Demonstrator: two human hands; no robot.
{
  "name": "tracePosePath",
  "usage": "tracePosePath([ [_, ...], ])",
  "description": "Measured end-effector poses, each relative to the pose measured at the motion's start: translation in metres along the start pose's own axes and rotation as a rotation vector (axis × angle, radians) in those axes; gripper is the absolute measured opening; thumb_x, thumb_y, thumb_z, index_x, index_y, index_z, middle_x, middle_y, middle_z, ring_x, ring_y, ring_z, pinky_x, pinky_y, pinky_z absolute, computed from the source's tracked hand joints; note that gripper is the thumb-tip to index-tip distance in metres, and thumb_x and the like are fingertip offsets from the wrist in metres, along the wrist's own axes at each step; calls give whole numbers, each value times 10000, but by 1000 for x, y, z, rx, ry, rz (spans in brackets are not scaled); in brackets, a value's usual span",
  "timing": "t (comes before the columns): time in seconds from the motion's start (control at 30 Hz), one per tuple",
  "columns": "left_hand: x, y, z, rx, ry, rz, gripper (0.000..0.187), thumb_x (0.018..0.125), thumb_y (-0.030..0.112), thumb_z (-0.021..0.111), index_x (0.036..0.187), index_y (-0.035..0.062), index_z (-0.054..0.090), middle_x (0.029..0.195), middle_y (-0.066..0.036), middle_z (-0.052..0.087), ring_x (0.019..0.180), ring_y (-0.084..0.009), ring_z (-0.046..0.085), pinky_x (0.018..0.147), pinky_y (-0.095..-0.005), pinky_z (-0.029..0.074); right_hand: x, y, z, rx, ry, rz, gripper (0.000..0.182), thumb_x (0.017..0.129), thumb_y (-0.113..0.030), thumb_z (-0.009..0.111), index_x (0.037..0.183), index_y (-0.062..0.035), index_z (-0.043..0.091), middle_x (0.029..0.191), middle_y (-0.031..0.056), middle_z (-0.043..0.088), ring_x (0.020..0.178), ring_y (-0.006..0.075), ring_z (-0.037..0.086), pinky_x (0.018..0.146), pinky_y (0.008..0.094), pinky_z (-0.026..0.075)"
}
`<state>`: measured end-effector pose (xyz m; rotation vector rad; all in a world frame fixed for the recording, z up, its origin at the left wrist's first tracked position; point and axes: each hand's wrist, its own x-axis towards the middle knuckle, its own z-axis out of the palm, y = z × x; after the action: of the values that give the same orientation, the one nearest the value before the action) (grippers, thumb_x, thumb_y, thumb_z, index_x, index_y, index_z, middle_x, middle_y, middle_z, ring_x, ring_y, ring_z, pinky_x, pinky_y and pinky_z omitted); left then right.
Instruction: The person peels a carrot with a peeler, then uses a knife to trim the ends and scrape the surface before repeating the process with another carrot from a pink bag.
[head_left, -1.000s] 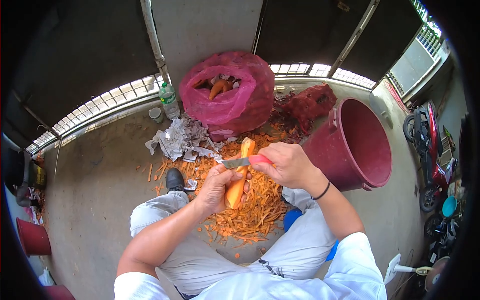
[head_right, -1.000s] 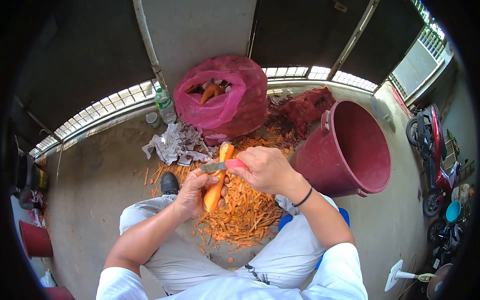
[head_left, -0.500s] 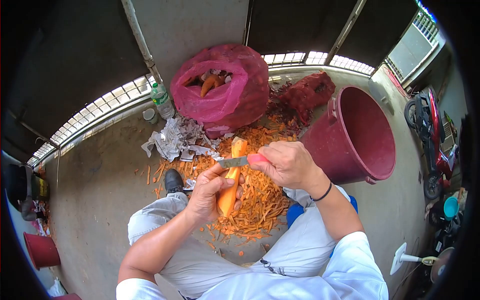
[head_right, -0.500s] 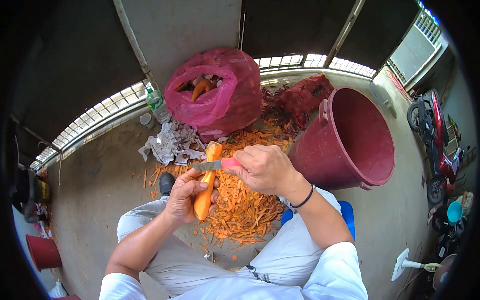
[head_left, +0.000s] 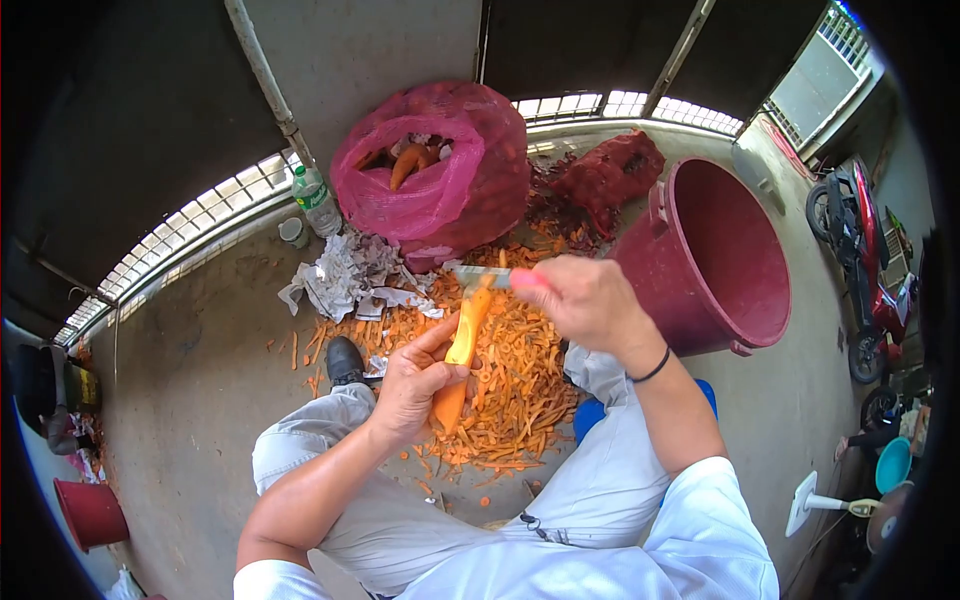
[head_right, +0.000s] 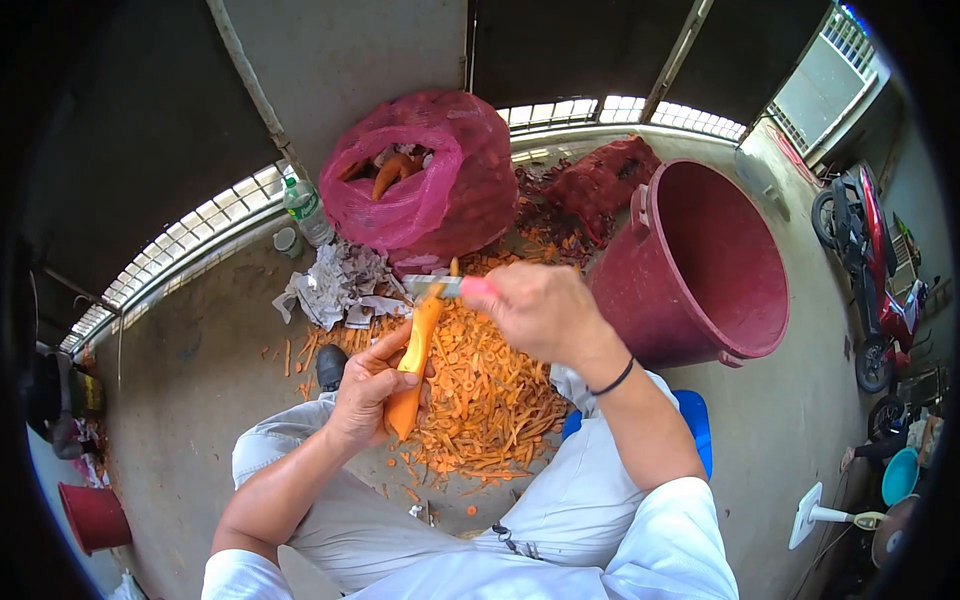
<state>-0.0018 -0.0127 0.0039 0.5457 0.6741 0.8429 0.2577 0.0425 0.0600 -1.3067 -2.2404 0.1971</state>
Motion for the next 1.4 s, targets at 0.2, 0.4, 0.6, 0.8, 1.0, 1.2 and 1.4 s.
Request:
tracePosePath([
  [0.2,6,-13,-3,85,38,102,672,862,-38,697,1496,70,502,1055,-116,683,794,-189,695,630,-330,615,-4,1,-1,134,-20,143,361,991,-379,661,803,-71,681,734,136,671,678,343,684,594,456,538],
  [0.4,7,-19,-2,177,103,39,497,878,-19,765,1338,-11,576,1029,-82,683,808,-164,695,656,-330,632,-15,-18,21,6,-88,-138,365,962,-383,686,761,-81,644,693,117,655,639,318,677,557,443,531],
  [0.6,4,-14,4,98,81,27,533,872,-18,767,1368,-12,572,1017,-72,680,823,-146,691,639,-319,619,-14,-3,16,7,-8,-113,351,916,-349,743,746,-71,611,683,109,622,633,319,643,545,442,497],
  [0.8,4,-11,3,193,94,50,615,861,-25,770,1433,-1,545,1005,-54,671,804,-136,671,637,-308,602,-14,3,9,7,-77,-71,342,923,-350,736,754,-74,625,693,111,627,651,326,653,560,446,497],
  [1.0,-2,-14,1,212,39,27,638,854,-35,777,1445,3,541,1031,-50,674,823,-129,667,649,-303,602,-8,44,-8,-49,-57,241,403,978,-425,663,777,-75,681,747,137,681,699,338,692,597,463,530],
  [1.2,2,-16,7,281,175,123,633,859,-50,787,1442,-7,541,1059,-56,687,839,-108,667,667,-279,607,-13,9,8,122,-116,29,390,985,-407,659,779,-77,675,727,130,669,674,332,684,604,449,534],
  [1.4,4,-26,4,383,214,155,647,864,-73,772,1460,-15,528,1102,-69,706,822,-105,674,658,-265,598,-16,-13,15,10,-169,-65,403,990,-420,639,795,-68,660,728,134,675,689,349,692,605,462,547],
])
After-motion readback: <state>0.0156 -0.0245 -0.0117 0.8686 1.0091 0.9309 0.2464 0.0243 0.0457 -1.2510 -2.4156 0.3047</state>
